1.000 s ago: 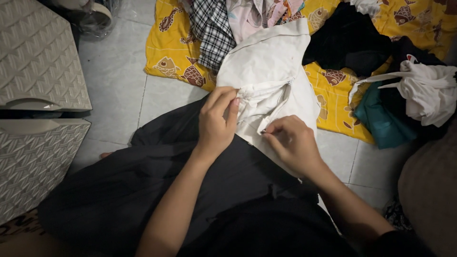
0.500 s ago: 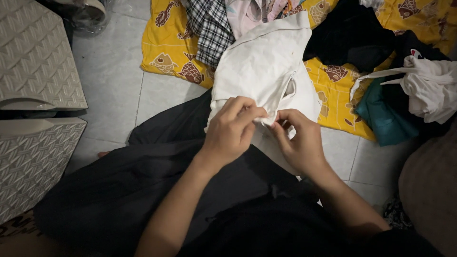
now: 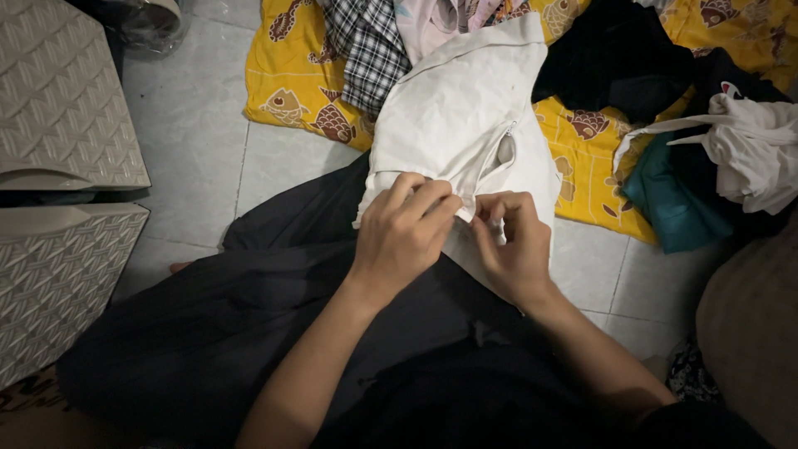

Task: Sorting, folding, and organizing various clothing items from a pile on the floor into a plastic storage cabinet.

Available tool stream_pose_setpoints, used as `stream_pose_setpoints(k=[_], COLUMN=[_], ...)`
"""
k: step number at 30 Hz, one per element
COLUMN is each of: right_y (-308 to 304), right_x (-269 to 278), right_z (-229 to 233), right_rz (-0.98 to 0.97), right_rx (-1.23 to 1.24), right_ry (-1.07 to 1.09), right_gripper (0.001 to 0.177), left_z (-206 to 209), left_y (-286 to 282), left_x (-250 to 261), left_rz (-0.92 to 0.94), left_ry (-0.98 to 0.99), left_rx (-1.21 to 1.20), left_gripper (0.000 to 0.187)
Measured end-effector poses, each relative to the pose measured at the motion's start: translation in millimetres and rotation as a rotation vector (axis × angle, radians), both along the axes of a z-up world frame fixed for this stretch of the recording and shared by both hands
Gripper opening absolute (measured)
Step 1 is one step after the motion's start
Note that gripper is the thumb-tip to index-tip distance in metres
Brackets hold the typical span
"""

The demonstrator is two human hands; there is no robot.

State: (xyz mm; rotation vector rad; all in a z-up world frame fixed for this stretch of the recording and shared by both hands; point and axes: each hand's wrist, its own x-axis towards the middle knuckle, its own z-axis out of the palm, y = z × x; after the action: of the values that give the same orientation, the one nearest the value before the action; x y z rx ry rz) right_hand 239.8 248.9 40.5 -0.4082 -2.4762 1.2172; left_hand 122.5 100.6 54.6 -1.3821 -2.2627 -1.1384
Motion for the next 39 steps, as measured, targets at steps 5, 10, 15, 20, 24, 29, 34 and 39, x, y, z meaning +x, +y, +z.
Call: stream_pose_setpoints(k=[5,10,15,20,24,29,34,39], right_y=[-2.9,-7.8,8.2,18.8,19.5,19.2,33.2,5.6], right_x=[2.3,-10.4,-18.9,-22.4,-20.6,-18.8,-1.8,-8.4], right_z=[-8.7,11.2,11.4,3.2,-10.4,-21.0,-49.3,-23.0], right_rz=[-0.012,0.086,0.257,0.349,0.318,0.278,0.244,0.208], right_rx=[-0.03,0.122,0.236,0.397,0.48,0.529,0.507,0.574], right_ry=[0.043,0.025,0.08,0.146,0.181,0.205,0.197,0.177], right_gripper=[0.029,0.022,0.027,0.012,0.009,0.007,0.016,0.018], left_z=[-6.9,-22.5,-24.6,-22.7,-32.8,-41.8,-36.9,-36.0], left_y=[-3.4,-7.1,-7.6,-9.6,-6.8,-4.0,-3.2,-8.6], left_x=[-4.8,-5.8,-9.5,-10.5,-10.5,-6.2,-7.7,-9.4], left_rz=[-0.057,-0.146,-0.163,-0.142,-0.144,-0.12,-0.075,-0.117], left_ry=[-0.088,-0.317,-0.332,-0.231,-0.113,0.033,-0.029,-0.26], left_rx=[0.006,-0.057,-0.096,-0.174,-0.24,-0.286,-0.235,-0.169], left_gripper=[0.013,0.018,0.022,0.017,0.016,0.013,0.012,0.008])
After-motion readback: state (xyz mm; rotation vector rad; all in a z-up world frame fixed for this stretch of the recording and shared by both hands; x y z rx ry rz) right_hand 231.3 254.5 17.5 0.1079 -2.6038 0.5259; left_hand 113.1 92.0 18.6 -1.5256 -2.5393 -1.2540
